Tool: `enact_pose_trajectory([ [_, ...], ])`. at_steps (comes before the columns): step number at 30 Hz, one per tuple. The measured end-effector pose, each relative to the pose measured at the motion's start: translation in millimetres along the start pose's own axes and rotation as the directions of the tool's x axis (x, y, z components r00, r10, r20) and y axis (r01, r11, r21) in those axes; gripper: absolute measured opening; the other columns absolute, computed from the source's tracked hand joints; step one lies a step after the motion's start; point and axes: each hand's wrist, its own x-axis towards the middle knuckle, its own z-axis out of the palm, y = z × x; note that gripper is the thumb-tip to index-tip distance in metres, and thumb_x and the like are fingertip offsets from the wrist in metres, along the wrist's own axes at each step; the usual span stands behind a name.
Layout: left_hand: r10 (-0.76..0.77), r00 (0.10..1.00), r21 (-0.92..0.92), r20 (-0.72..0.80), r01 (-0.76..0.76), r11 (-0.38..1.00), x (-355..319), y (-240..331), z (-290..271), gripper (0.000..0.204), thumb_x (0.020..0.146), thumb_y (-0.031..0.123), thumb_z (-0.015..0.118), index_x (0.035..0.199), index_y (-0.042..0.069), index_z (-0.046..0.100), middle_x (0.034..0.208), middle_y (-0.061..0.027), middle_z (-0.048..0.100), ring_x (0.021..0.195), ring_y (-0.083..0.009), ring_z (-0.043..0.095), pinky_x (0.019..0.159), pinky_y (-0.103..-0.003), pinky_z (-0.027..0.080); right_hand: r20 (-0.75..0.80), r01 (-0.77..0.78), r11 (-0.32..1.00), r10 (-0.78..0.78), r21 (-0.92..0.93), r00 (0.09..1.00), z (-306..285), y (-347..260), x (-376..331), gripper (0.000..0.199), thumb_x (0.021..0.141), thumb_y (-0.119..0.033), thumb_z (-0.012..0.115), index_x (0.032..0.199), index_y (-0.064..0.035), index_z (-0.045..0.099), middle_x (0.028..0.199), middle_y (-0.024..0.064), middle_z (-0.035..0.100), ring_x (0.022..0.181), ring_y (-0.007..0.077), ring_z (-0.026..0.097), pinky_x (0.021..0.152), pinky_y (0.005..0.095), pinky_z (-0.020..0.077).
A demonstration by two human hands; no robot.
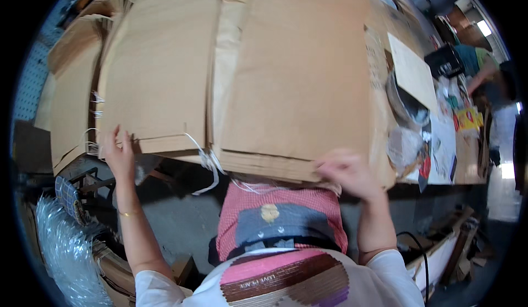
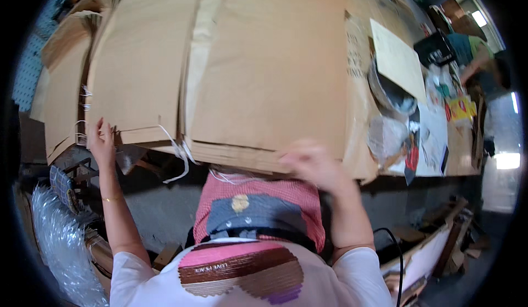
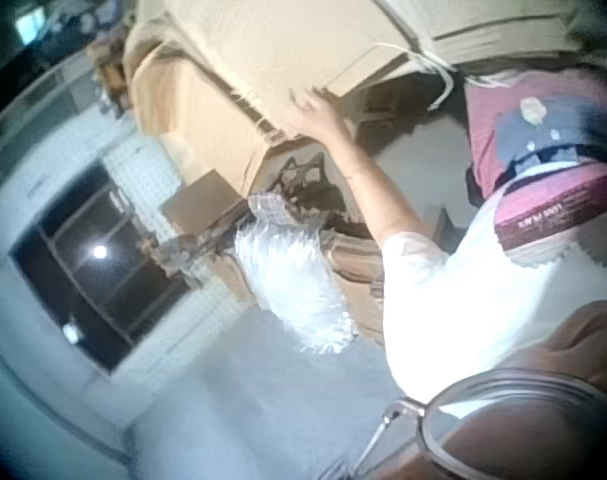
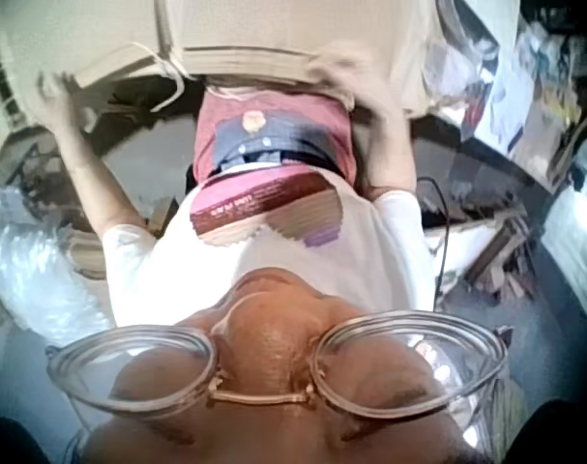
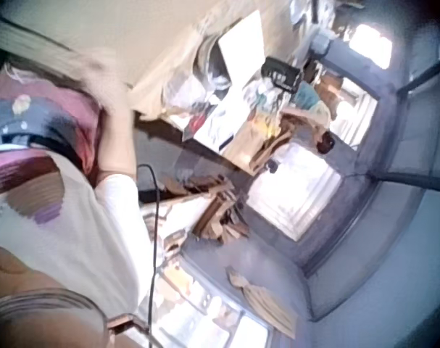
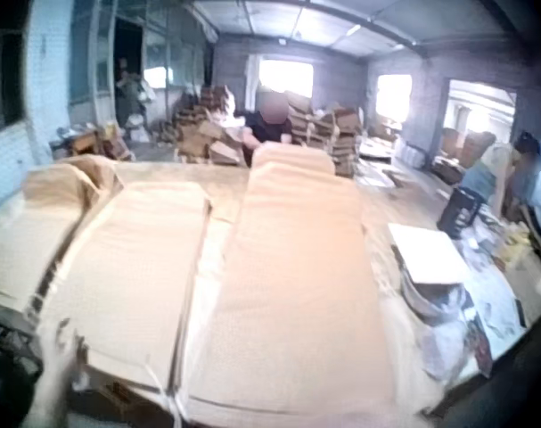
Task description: The person repeatedly applies glue to the edge of a flat cardboard piece using a brush, then presses a white string across the glued area to secure it. This process is repeated for multiple cardboard pieces in a workshop setting.
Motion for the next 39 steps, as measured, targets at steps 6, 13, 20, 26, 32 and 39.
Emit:
enact_pose_trajectory([
  [6, 0.289, 0.915, -0.341, 0.281, -0.187, 0.921, -65, 139, 41, 0.028, 0.085, 0.01, 0.065, 0.111, 0.0, 0.059, 0.111, -0.0163, 0.06, 0.102, -0.029, 0.059, 0.088, -0.035, 0.046, -0.779, -0.67, 0.427, -0.154, -0.607, 0.608, -122, 93, -112, 0.056, 0.076, 0.004, 0.053, 0.129, -0.0129, 0.054, 0.103, 0.0174, 0.052, 0.093, 0.0362, 0.057, 0.08, 0.0408, 0.0472],
  [13, 0.174, 0.779, -0.515, 0.602, 0.212, 0.831, -67, 150, 104, 0.062, 0.091, 0.012, 0.059, 0.141, -0.007, 0.027, 0.146, -0.0204, 0.032, 0.136, -0.0252, 0.03, 0.112, -0.033, 0.024, -0.855, -0.406, 0.762, -0.377, -0.505, 0.356, -136, 117, -131, 0.03, 0.079, -0.002, 0.067, 0.108, -0.003, 0.062, 0.087, 0.0093, 0.062, 0.079, 0.0219, 0.062, 0.072, 0.0331, 0.05],
  [20, 0.11, 0.759, -0.634, 0.641, 0.444, 0.633, -77, 159, 96, 0.061, 0.094, 0.002, 0.045, 0.146, -0.006, 0.014, 0.154, -0.017, 0.016, 0.143, -0.0226, 0.015, 0.115, -0.032, 0.013, -0.976, 0.068, 0.982, -0.18, -0.173, 0.12, -232, 89, -44, 0.02, 0.083, -0.018, 0.071, 0.084, 0.0011, 0.064, 0.066, 0.0032, 0.061, 0.053, 0.008, 0.055, 0.048, 0.0245, 0.0434],
  [26, 0.284, 0.921, -0.402, 0.268, -0.161, 0.901, -109, 180, 71, 0.042, 0.09, 0.004, 0.051, 0.131, -0.004, 0.044, 0.133, -0.0208, 0.048, 0.125, -0.0301, 0.046, 0.105, -0.036, 0.034, -0.958, -0.369, 0.886, -0.233, -0.28, 0.168, -278, 126, -10, 0.032, 0.081, -0.025, 0.073, 0.081, 0.005, 0.062, 0.06, 0.0104, 0.063, 0.048, 0.0156, 0.059, 0.047, 0.0293, 0.0462],
  [32, 0.608, 0.315, -0.454, 0.729, -0.443, 0.773, -189, 190, 79, 0.015, 0.078, 0.008, 0.059, 0.091, 0.004, 0.065, 0.088, -0.016, 0.064, 0.082, -0.0347, 0.061, 0.071, -0.043, 0.048, -0.972, -0.137, 0.981, -0.111, -0.141, 0.209, -256, 90, -20, 0.035, 0.085, -0.028, 0.069, 0.073, 0.0032, 0.061, 0.057, 0.0069, 0.061, 0.045, 0.0115, 0.057, 0.044, 0.0255, 0.0437],
  [39, 0.643, 0.424, -0.339, 0.637, -0.595, 0.729, -204, 147, 134, 0.022, 0.074, 0.006, 0.061, 0.095, 0.003, 0.067, 0.098, -0.0175, 0.064, 0.092, -0.033, 0.061, 0.074, -0.042, 0.051, -0.94, -0.464, 0.831, -0.186, -0.306, 0.286, -272, 64, -32, 0.037, 0.085, -0.034, 0.064, 0.073, 0.0008, 0.062, 0.06, 0.0088, 0.063, 0.055, 0.016, 0.062, 0.054, 0.0291, 0.0471],
])
